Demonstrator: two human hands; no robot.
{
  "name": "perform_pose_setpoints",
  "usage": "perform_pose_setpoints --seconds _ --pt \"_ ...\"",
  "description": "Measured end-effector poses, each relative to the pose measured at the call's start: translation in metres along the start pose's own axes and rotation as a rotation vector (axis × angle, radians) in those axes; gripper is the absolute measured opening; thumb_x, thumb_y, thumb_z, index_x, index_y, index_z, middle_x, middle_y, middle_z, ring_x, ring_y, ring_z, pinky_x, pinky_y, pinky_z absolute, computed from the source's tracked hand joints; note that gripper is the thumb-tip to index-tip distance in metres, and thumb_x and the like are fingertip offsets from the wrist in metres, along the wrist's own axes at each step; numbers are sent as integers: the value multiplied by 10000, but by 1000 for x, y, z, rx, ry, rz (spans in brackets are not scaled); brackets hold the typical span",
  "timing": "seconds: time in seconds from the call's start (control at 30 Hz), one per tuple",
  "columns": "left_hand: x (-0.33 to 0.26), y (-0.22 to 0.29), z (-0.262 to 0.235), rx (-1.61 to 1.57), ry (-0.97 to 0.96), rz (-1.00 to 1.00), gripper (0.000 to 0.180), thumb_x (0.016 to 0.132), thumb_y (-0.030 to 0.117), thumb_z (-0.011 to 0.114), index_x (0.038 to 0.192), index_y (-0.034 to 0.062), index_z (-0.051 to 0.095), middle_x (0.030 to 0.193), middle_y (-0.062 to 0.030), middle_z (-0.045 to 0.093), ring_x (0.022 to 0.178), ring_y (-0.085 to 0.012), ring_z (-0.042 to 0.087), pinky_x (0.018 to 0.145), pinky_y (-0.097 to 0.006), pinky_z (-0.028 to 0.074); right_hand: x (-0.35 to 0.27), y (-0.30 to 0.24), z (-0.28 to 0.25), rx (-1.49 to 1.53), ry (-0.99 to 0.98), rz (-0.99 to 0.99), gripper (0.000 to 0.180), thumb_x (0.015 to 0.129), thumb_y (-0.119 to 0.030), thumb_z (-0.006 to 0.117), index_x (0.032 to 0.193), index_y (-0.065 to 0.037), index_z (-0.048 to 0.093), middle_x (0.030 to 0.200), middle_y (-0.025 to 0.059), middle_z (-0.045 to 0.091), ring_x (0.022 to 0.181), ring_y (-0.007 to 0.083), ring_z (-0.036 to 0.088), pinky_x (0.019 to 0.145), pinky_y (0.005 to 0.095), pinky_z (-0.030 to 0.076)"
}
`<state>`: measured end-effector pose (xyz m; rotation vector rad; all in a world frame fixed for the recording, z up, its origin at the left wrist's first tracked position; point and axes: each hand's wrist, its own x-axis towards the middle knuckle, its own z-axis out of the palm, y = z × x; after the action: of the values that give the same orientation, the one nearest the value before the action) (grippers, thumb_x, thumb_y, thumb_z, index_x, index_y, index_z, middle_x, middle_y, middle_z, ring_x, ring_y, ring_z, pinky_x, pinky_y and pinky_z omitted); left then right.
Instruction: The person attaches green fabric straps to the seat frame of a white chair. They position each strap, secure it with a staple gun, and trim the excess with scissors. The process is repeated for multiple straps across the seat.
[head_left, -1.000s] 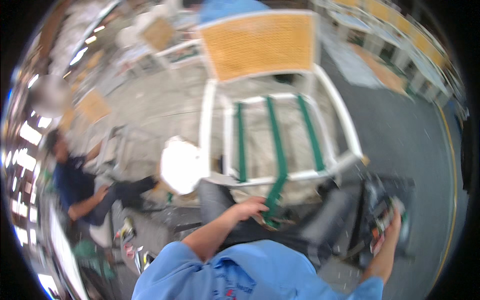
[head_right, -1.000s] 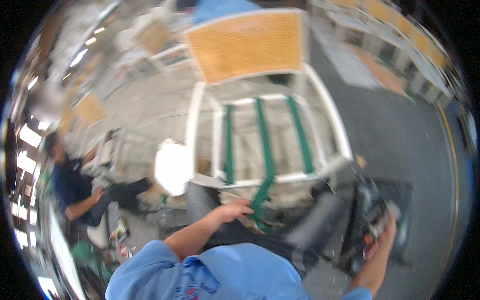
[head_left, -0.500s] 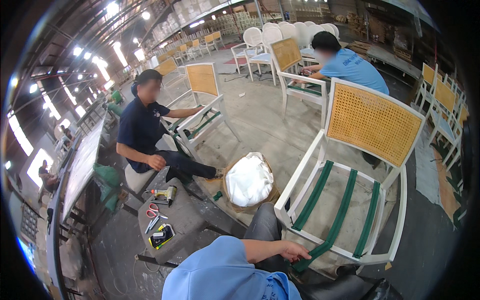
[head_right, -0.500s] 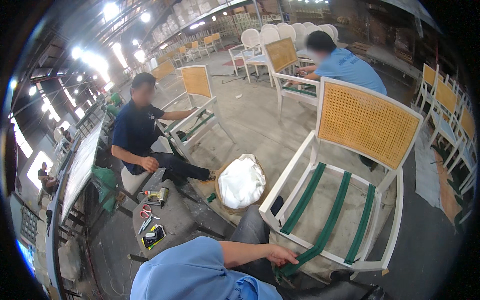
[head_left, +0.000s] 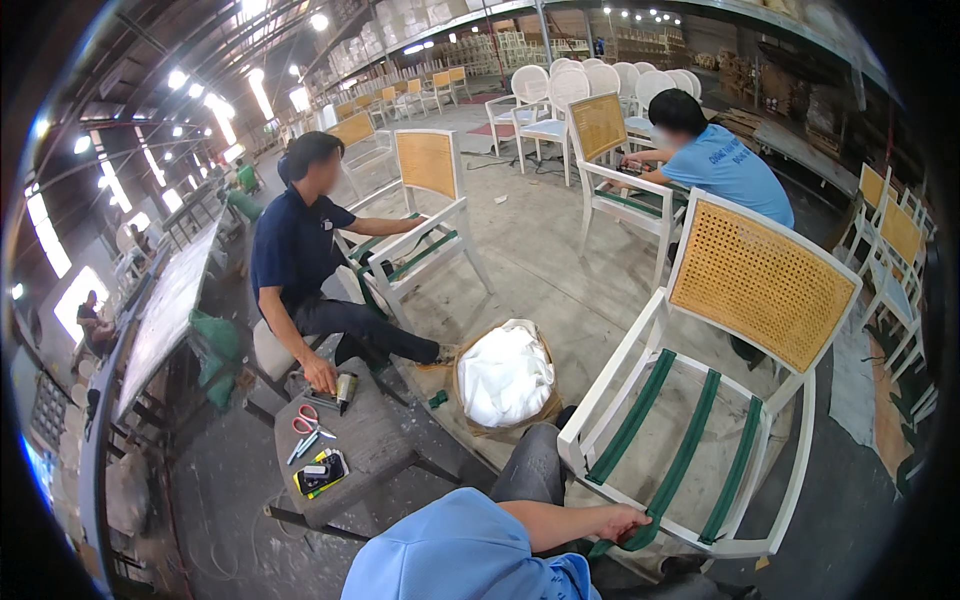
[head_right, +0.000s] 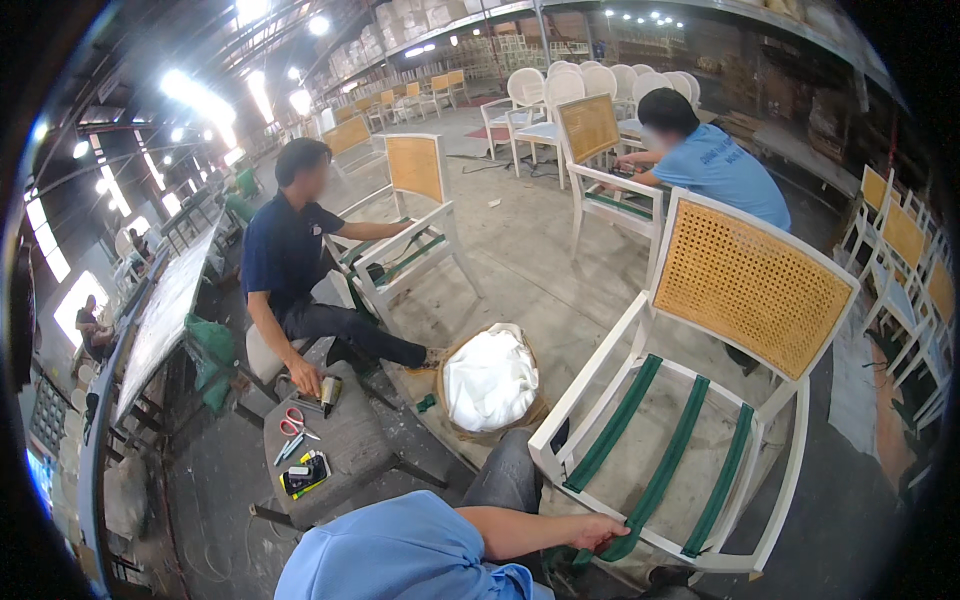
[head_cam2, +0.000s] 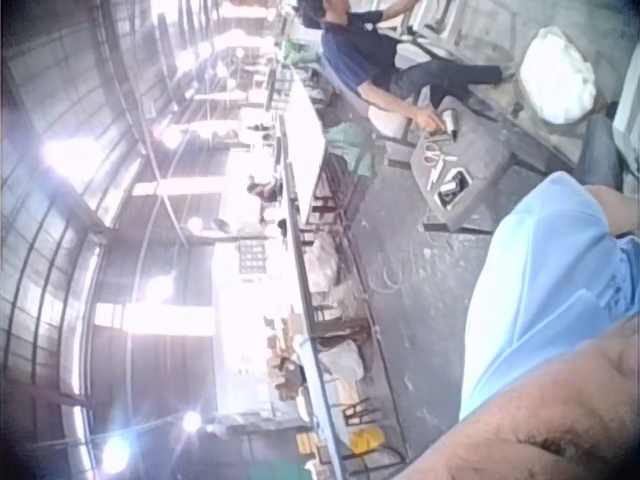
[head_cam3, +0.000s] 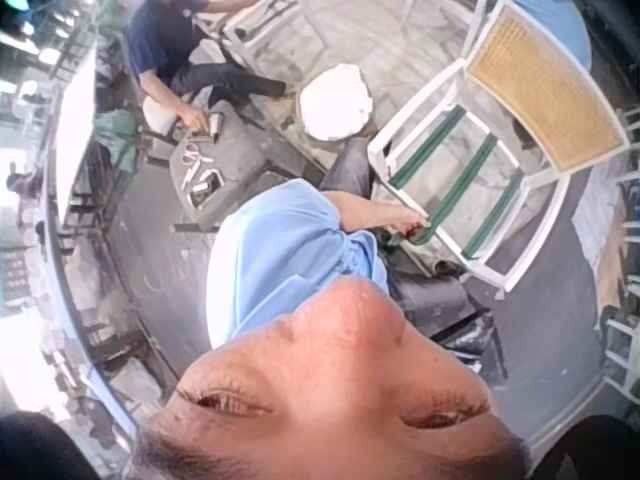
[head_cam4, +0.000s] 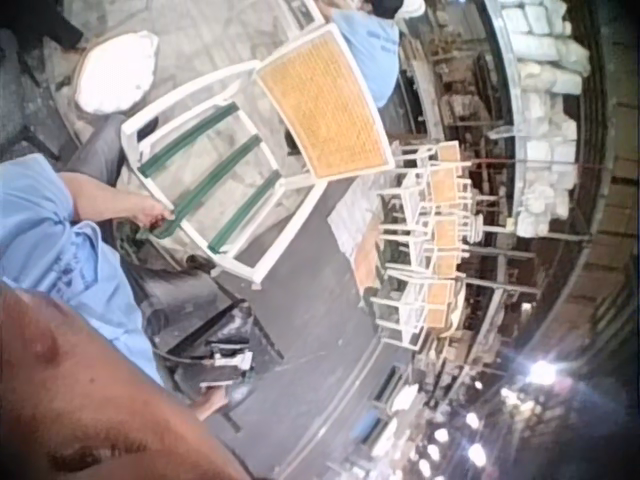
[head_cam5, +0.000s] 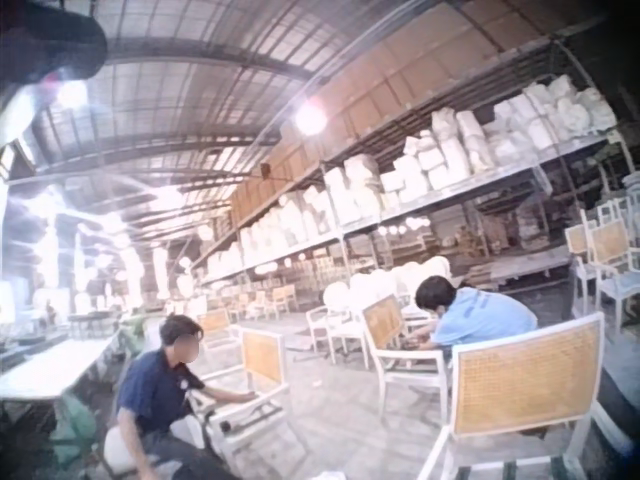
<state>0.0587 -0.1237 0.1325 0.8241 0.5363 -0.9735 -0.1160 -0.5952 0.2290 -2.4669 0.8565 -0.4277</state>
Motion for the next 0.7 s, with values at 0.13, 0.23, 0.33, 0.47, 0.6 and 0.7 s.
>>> perform_pose_setpoints --seconds 0.13,0.23,0.33,0.47,0.6,0.7 --pt "5 9 -1 -16 -255 33 199 997 297 593 945 108 633 841 -41 679 709 -191 631 669 -322 472 -1 -25 2 312 -140 -92 438 949 -175 723 1298 44 571 1200 235 659 1031 268 664 885 407 551" --pt "8 13 2 -73 -52 54 188 955 290 601 890 122 654 807 -5 665 660 -168 576 687 -353 486 -8 -53 14 493 -360 -177 478 958 -157 722 1351 48 543 1243 251 642 1056 271 653 906 407 544" --pt "5 15 0 -76 -263 96 224 986 308 567 1003 111 671 907 -27 705 808 -211 670 769 -372 508 -13 -99 40 421 -567 -302 478 967 -120 715 1379 42 534 1261 231 643 1063 246 647 911 387 538" --pt "-5 1 -1 -118 -91 60 296 1033 388 562 1059 116 679 954 -36 730 879 -222 699 811 -376 513 -16 -161 72 326 -704 -447 404 972 -143 718 1320 19 592 1148 152 710 1011 196 658 897 318 527" --pt "-29 -15 -8 51 -309 25 305 1029 412 592 1074 128 691 949 -34 743 847 -198 708 790 -362 528 -20 -186 82 137 -739 -589 522 893 -291 805 1300 -22 619 963 148 737 875 225 691 838 362 540" --pt "-51 -7 -21 77 -354 105 254 1022 355 614 1080 122 697 896 -35 743 797 -188 720 758 -359 560 -24 -189 86 89 -762 -541 549 852 -307 836 1277 -28 629 965 155 734 857 241 690 828 383 539"
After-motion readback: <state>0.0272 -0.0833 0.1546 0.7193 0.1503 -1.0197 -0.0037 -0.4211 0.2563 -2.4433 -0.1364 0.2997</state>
